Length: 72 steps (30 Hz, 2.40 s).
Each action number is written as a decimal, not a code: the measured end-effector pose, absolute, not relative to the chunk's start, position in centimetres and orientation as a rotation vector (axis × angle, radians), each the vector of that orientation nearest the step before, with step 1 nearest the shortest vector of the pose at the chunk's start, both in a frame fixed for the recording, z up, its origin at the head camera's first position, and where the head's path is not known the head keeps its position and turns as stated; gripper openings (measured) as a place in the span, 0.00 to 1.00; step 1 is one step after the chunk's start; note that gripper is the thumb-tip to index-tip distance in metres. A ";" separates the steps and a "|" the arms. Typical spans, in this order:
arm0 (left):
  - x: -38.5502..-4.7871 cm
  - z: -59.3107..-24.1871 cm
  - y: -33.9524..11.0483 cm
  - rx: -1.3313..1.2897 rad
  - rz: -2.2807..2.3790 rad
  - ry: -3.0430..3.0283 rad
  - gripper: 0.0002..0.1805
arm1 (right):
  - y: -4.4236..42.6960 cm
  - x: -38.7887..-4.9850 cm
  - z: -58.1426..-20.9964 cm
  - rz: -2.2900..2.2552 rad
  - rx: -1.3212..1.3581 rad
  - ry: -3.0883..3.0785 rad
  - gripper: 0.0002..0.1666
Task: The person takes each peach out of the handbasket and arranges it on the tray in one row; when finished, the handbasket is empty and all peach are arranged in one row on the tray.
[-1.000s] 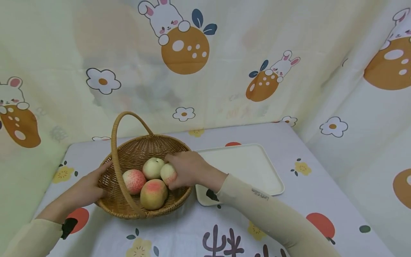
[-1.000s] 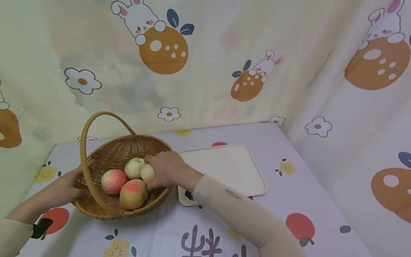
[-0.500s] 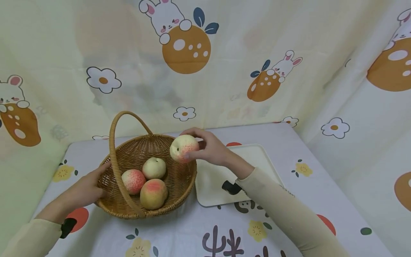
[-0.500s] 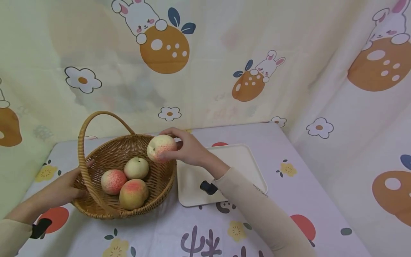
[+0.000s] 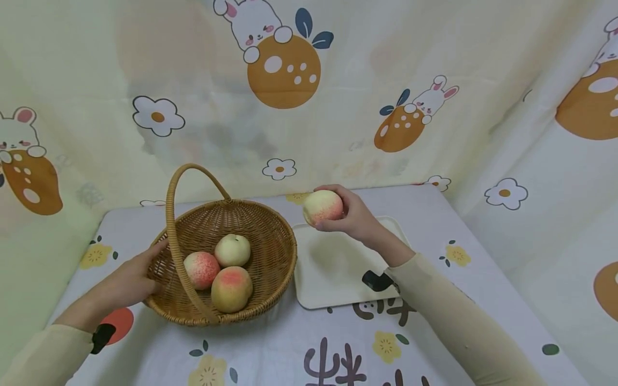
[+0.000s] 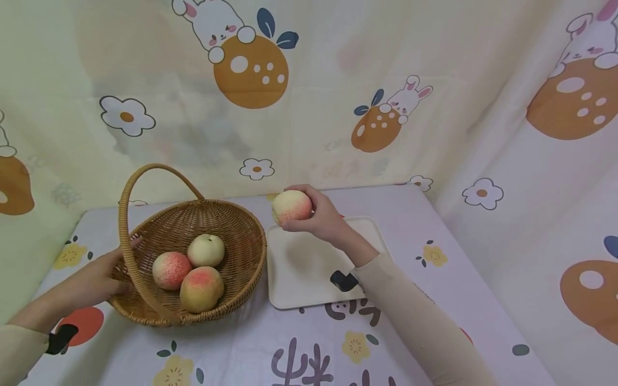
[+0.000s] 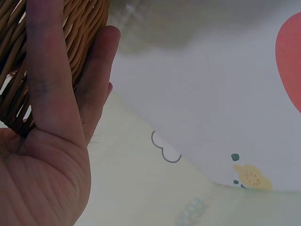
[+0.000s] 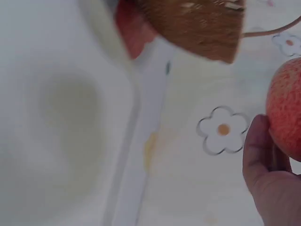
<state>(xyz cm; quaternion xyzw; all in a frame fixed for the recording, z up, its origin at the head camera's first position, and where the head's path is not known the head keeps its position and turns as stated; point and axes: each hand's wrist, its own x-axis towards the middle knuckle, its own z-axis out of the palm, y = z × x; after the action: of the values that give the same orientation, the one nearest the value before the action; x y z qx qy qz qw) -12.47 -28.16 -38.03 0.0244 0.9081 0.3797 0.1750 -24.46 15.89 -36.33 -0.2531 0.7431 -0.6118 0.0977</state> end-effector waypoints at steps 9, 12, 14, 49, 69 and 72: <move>-12.4 -38.0 -28.2 0.076 1.076 2.571 0.54 | 16.1 -24.9 -40.9 -1.138 -0.848 2.632 0.47; -12.4 -38.1 -28.2 0.074 1.081 2.568 0.54 | 15.9 -24.7 -42.3 -0.925 -0.919 2.688 0.47; -12.4 -38.1 -28.2 0.068 1.086 2.564 0.54 | 15.6 -24.5 -43.0 -0.787 -0.976 2.729 0.48; -12.1 -38.1 -28.1 0.047 1.073 2.579 0.54 | 14.6 -24.5 -37.0 -1.339 -0.897 2.411 0.51; -11.9 -38.3 -27.9 0.020 1.122 2.548 0.53 | 2.9 -19.8 -35.8 -1.066 -1.091 2.326 0.55; -12.0 -38.4 -27.9 0.021 1.115 2.555 0.53 | 2.1 -19.4 -36.2 -0.972 -1.126 2.299 0.54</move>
<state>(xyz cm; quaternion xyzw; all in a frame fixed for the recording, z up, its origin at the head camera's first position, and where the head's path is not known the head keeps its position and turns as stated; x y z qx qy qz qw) -11.98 -27.91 -38.38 0.0073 0.9022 0.3937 0.1760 -19.36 2.14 -36.20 -0.4027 0.8226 -0.3479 0.2002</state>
